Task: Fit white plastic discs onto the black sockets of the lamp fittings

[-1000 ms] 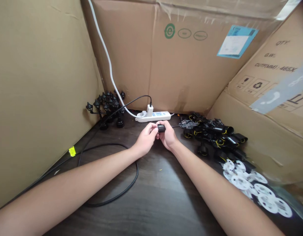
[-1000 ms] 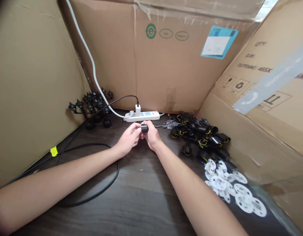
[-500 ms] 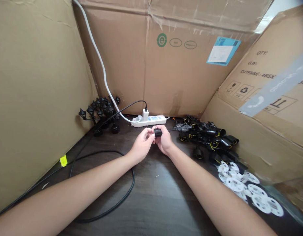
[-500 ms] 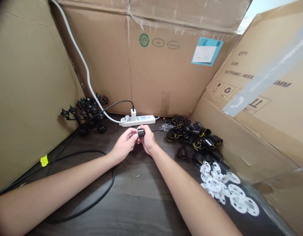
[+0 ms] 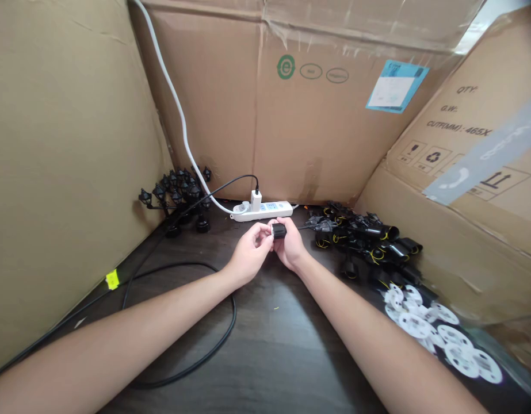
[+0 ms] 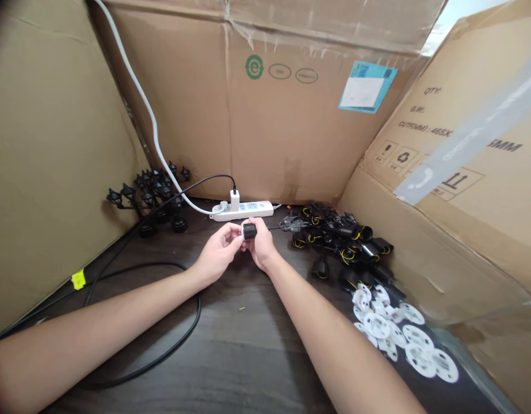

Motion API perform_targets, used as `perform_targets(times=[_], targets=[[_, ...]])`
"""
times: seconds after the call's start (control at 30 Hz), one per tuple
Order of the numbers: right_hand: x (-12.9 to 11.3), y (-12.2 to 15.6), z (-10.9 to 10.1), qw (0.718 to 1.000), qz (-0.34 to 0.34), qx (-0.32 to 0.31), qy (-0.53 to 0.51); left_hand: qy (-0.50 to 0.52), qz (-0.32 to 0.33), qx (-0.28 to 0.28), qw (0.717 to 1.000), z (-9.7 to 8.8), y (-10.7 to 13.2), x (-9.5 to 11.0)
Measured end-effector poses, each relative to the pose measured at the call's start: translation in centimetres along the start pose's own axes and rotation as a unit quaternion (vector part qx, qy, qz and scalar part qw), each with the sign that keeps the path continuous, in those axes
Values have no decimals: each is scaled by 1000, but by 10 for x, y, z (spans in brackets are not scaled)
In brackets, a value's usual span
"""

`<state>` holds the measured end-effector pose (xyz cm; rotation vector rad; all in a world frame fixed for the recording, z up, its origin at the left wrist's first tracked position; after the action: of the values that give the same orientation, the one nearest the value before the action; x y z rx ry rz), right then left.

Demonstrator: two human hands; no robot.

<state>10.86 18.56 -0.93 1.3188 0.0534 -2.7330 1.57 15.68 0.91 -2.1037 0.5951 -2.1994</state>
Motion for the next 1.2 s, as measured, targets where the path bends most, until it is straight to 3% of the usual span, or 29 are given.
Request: perform_targets(times=[0.23, 0.6, 0.9, 1.2], targets=[[1, 0, -1, 1000, 1, -3, 0, 34, -49, -19, 998, 2, -1, -9], [1, -1, -2, 1000, 4, -1, 0, -21, 16, -9, 1000, 2, 1, -1], [-1, 2, -1, 1000, 3, 8, 3, 43, -81, -16, 996, 1, -2, -12], [-4, 2, 1, 1000, -6, 4, 0, -23, 5, -7, 1000, 0, 1, -2]])
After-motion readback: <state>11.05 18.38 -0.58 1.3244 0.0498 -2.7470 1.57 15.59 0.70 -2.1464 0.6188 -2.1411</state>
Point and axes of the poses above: each hand's wrist, its own y-axis away from the middle knuckle, its own z-axis out of the palm, x = y × z, the point moved 8 cm from there along -y, towards the middle knuckle, and after that the axes turned 8 degrees about -y, right-handed, at the moved point
